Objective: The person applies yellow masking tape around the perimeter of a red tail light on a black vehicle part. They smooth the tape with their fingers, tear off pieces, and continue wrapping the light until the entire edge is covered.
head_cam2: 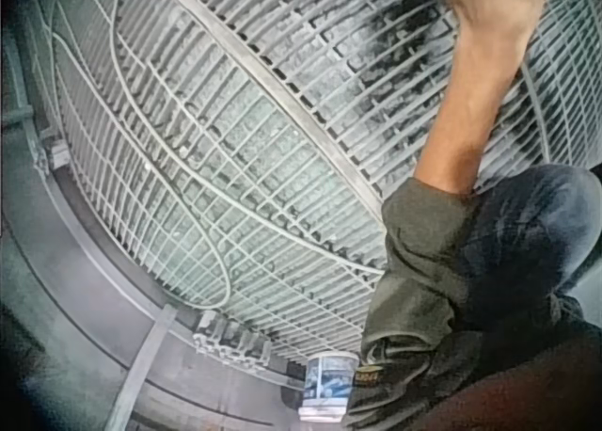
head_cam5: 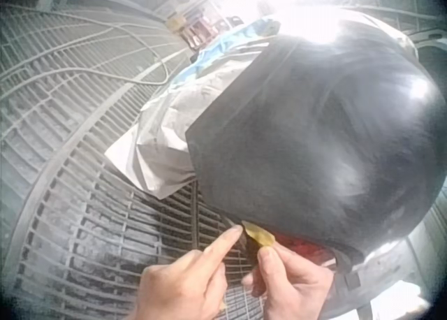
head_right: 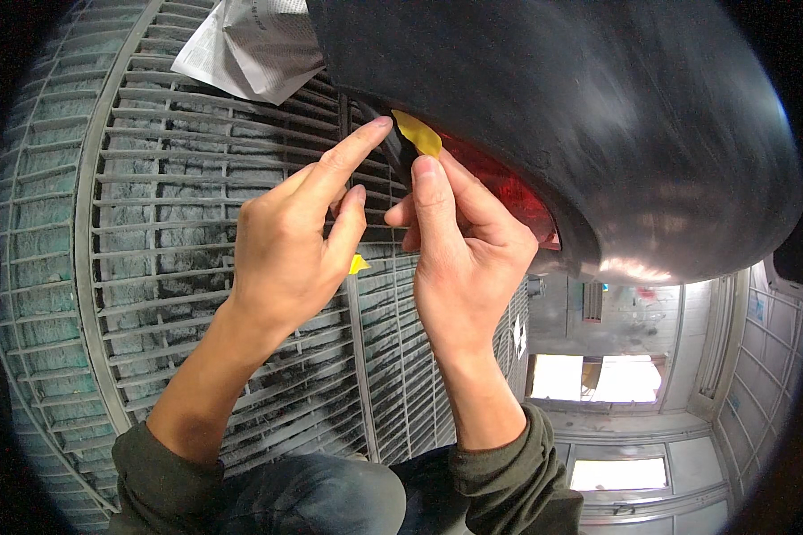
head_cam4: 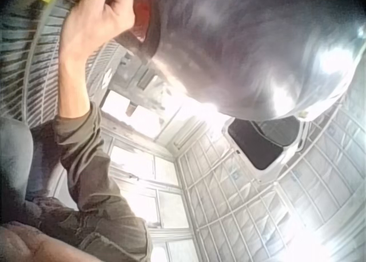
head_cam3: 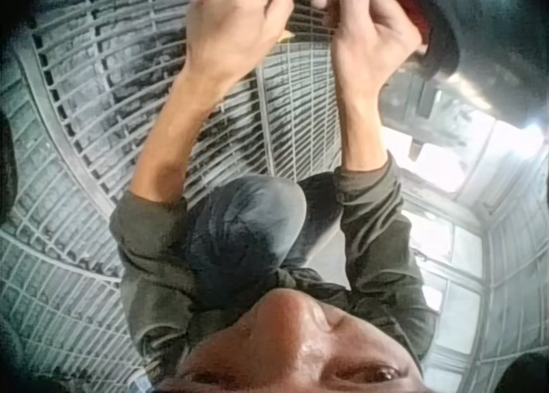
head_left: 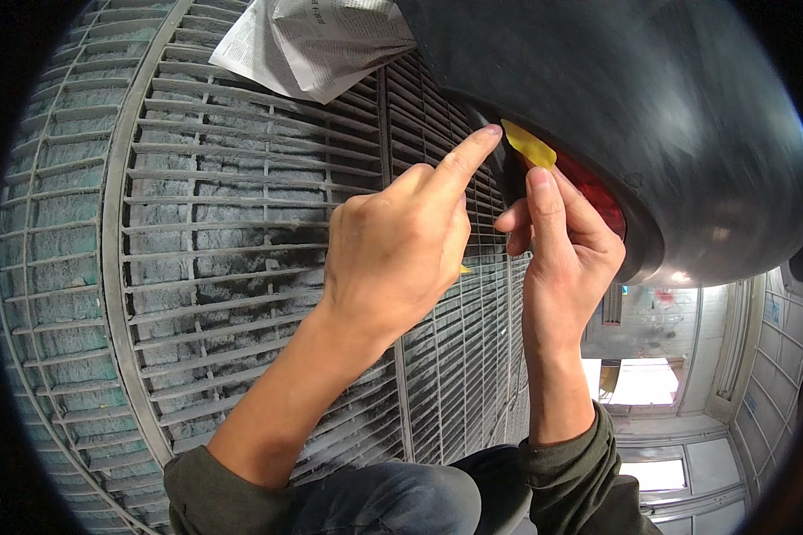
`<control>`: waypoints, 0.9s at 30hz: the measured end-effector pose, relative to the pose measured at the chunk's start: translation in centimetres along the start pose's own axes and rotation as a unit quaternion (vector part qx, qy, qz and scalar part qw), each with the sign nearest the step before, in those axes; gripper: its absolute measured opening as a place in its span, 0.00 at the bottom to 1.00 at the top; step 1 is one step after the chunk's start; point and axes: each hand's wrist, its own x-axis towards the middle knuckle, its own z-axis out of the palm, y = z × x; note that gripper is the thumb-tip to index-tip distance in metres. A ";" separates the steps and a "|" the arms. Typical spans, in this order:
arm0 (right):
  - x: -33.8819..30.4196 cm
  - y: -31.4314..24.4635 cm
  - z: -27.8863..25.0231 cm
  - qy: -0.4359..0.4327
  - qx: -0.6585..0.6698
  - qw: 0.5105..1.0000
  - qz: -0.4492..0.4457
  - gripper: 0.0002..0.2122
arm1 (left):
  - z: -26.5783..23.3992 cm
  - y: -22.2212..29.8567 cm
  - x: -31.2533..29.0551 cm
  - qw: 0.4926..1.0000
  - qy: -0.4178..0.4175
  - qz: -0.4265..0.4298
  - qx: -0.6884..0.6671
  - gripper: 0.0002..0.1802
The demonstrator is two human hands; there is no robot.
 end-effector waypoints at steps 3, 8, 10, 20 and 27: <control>0.0 0.1 0.0 0.002 -0.004 1.000 -0.004 0.12 | -0.1 0.1 0.1 1.000 -0.010 -0.003 0.009 0.33; 0.1 -0.1 0.1 0.003 -0.003 1.000 -0.003 0.12 | 0.1 0.1 0.1 1.000 -0.005 0.006 0.011 0.33; 0.1 -0.1 0.1 0.001 -0.005 1.000 -0.005 0.12 | 0.2 0.0 0.2 1.000 0.004 0.015 0.014 0.33; -0.1 -0.3 -0.1 -0.008 0.021 0.999 0.038 0.14 | -0.3 -0.1 0.7 0.997 -0.006 0.044 0.070 0.34; 0.0 -1.2 -0.6 -0.036 0.083 0.991 0.097 0.15 | -0.2 0.4 0.8 0.994 -0.002 0.054 0.096 0.33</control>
